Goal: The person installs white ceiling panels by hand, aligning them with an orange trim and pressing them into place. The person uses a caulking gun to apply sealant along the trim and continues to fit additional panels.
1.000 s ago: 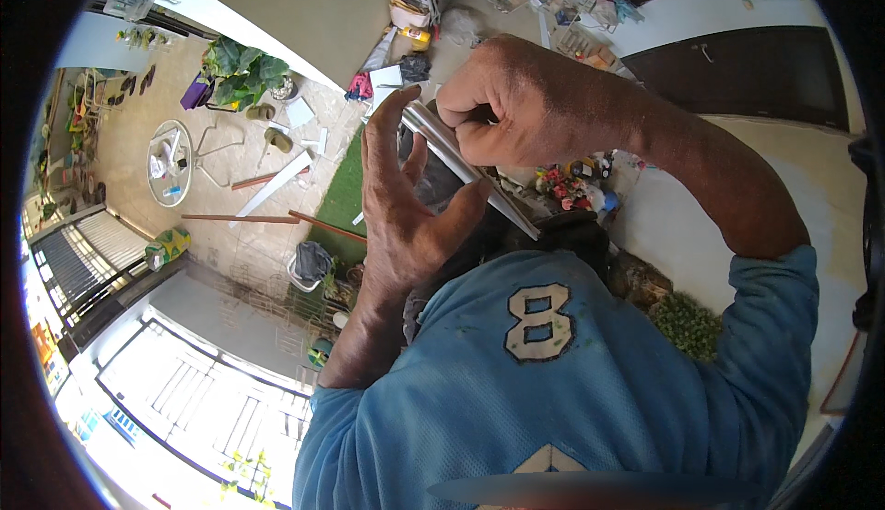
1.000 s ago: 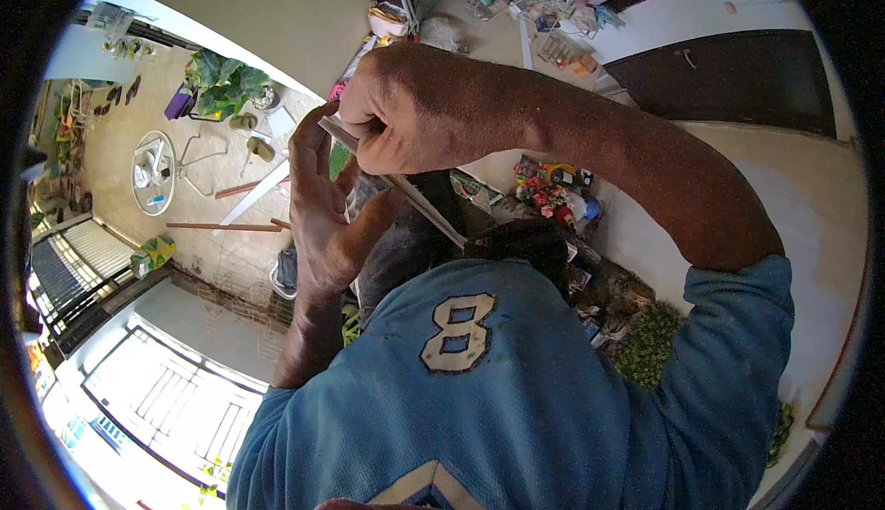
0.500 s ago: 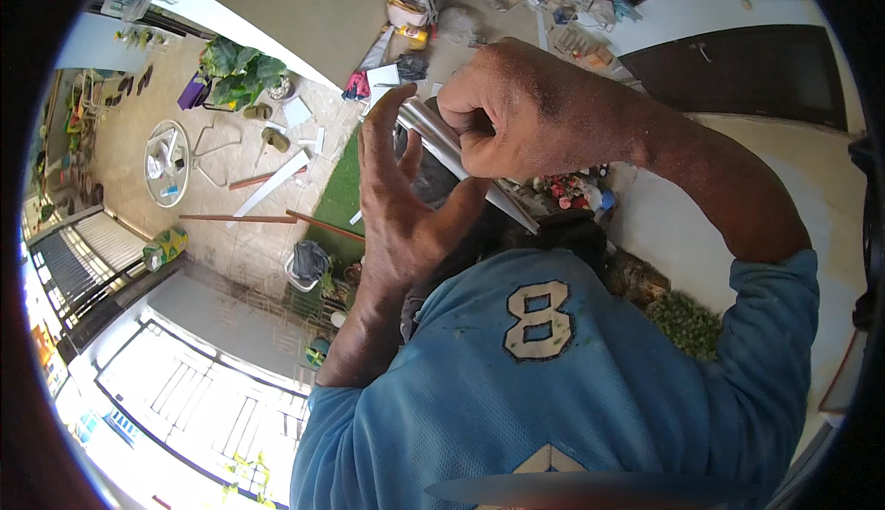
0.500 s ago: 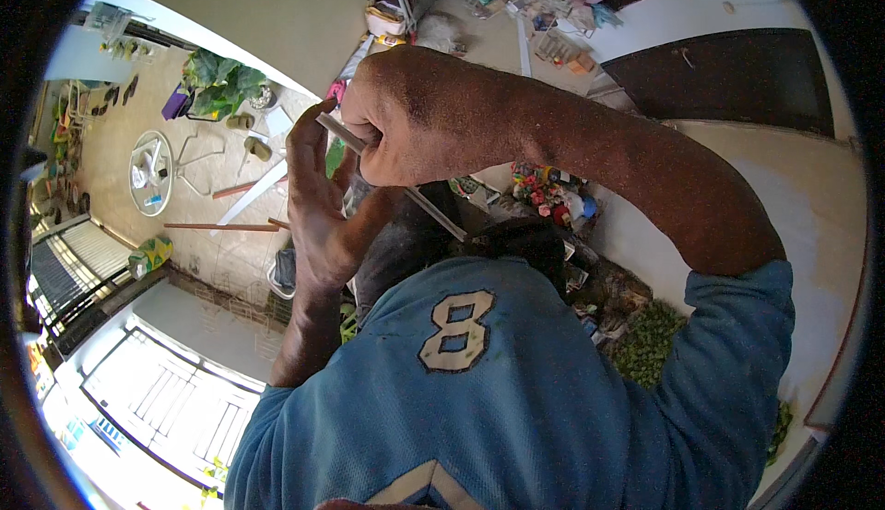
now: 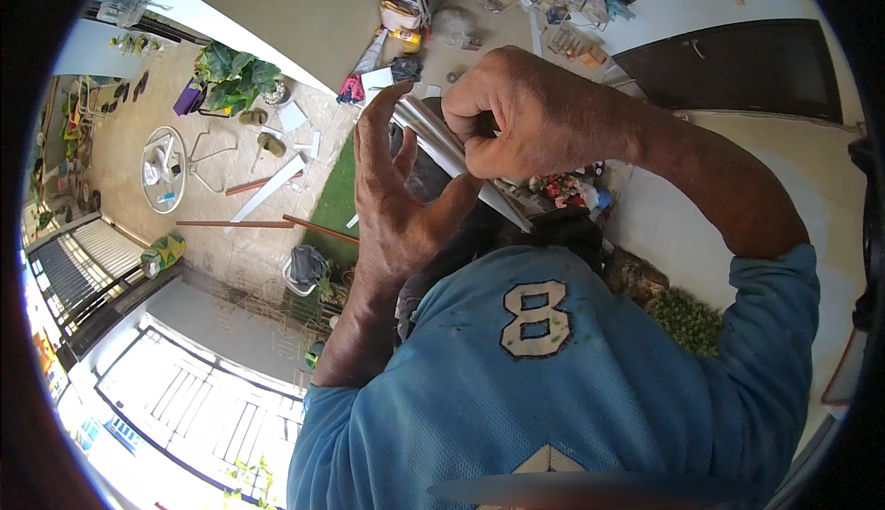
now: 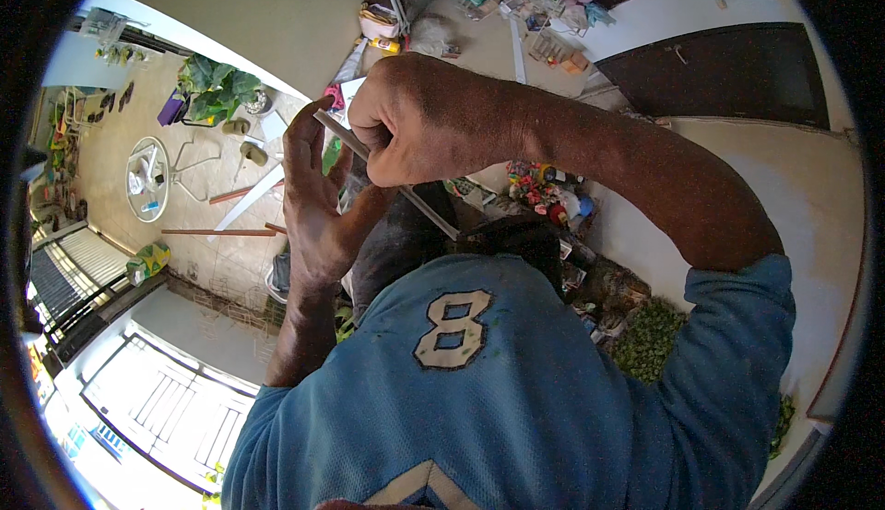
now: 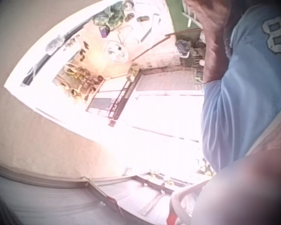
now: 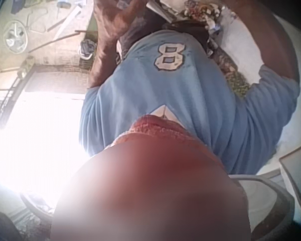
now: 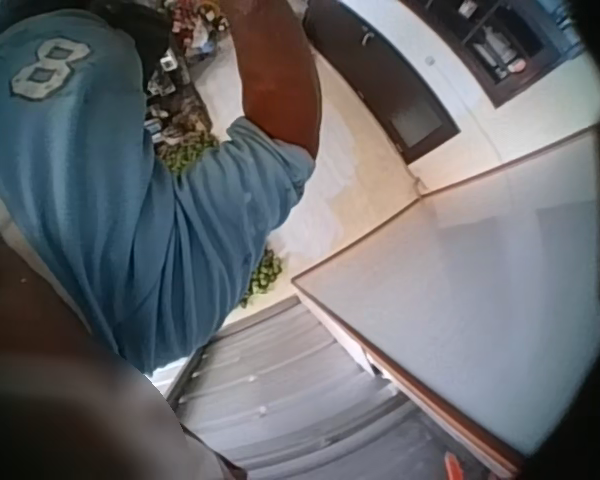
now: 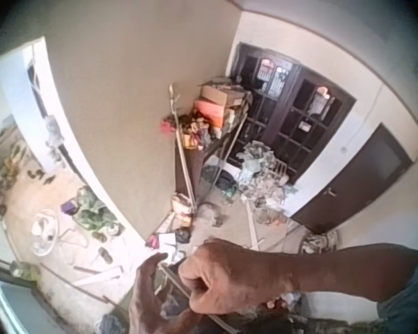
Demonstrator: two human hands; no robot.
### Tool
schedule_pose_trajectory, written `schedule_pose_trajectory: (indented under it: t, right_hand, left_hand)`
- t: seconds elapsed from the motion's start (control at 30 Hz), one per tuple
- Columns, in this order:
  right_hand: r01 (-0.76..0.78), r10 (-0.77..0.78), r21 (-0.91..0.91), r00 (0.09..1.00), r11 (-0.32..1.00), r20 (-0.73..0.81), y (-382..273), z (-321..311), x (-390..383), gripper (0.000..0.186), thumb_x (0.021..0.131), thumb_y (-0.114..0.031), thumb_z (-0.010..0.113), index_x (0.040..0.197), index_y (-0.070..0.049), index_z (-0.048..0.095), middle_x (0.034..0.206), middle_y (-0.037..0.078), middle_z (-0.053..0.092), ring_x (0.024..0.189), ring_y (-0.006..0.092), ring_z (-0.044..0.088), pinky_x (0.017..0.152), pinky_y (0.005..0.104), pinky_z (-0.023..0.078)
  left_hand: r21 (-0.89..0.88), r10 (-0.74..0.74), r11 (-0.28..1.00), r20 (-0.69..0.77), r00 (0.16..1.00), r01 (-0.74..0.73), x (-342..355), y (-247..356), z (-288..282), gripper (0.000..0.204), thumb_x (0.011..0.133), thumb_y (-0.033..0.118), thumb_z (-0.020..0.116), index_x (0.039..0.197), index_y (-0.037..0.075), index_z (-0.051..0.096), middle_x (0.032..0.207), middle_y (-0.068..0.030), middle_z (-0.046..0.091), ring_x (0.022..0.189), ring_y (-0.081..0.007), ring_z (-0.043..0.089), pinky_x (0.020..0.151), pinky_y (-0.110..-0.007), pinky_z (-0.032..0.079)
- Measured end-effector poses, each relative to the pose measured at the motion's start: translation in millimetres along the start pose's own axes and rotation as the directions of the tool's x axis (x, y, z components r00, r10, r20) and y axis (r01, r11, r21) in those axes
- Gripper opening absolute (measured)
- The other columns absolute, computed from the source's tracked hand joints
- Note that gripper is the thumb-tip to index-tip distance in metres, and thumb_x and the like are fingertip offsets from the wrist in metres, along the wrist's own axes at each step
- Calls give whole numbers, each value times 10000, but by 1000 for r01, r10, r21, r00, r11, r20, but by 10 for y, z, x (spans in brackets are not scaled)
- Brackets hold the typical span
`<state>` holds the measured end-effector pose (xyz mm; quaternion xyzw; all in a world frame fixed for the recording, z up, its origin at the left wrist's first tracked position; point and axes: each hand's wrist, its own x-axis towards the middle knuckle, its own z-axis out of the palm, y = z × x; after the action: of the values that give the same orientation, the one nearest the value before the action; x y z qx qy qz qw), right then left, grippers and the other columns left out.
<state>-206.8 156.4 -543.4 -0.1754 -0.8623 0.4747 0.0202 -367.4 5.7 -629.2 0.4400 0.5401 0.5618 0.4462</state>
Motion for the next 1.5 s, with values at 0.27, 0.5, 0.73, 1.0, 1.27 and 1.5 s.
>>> schedule_pose_trajectory:
  t: [0.27, 0.5, 0.73, 1.0, 1.27, 1.5]
  right_hand:
    - [-78, 64, 123, 992, 989, 111, 46, -112, 20, 103, 858, 1, 723, 772, 38, 680, 646, 77, 624, 623, 90, 551, 577, 350, 438]
    - [-47, 47, 0, 996, 999, 78, 12, -160, 31, 180, 789, -52, 792, 675, 10, 667, 566, 46, 604, 518, 116, 548, 495, 362, 422]
    - [-2, -1, 51, 998, 999, 58, 81, -53, 1, 176, 786, -45, 790, 685, 9, 657, 608, 57, 610, 568, 131, 568, 527, 361, 436]
    - [-93, 79, 132, 991, 987, 109, 24, -162, -47, 69, 867, -18, 781, 860, 48, 761, 707, 79, 684, 666, 100, 592, 619, 343, 478]
    - [-58, 58, 8, 981, 998, -187, 16, 170, -459, 200, 890, -98, 778, 745, 34, 738, 631, 145, 678, 549, 195, 635, 582, 409, 530]
    - [-210, 213, 45, 975, 977, -67, 0, 169, -534, 130, 900, -70, 804, 813, 19, 764, 742, 157, 748, 655, 224, 703, 655, 422, 531]
  left_hand:
    - [-59, 20, 998, 13, 1000, -19, 5, -6, -19, 1015, 807, 110, 892, 1675, 37, 373, 1613, -228, 432, 1563, -390, 453, 1291, -693, 342]
    - [-3, 11, 1000, 11, 1000, -11, 21, -56, -7, 1058, 834, 132, 946, 1690, 32, 333, 1665, -238, 402, 1588, -387, 425, 1288, -678, 355]
    - [17, -8, 1000, 48, 999, 8, -3, -113, -47, 1089, 839, 128, 941, 1702, 18, 287, 1705, -261, 359, 1624, -393, 367, 1294, -667, 341]
    - [-144, -25, 989, 39, 999, 30, 5, -123, -141, 1118, 822, 145, 965, 1697, 26, 279, 1737, -252, 315, 1665, -382, 278, 1334, -634, 272]
    - [-150, -49, 987, 22, 999, 51, 17, -114, -134, 1134, 825, 182, 983, 1701, 47, 276, 1734, -266, 318, 1665, -393, 275, 1343, -645, 237]
    - [-110, -26, 993, 29, 999, 29, 4, -109, -51, 1135, 818, 182, 984, 1703, 63, 283, 1723, -263, 324, 1668, -401, 270, 1344, -643, 238]
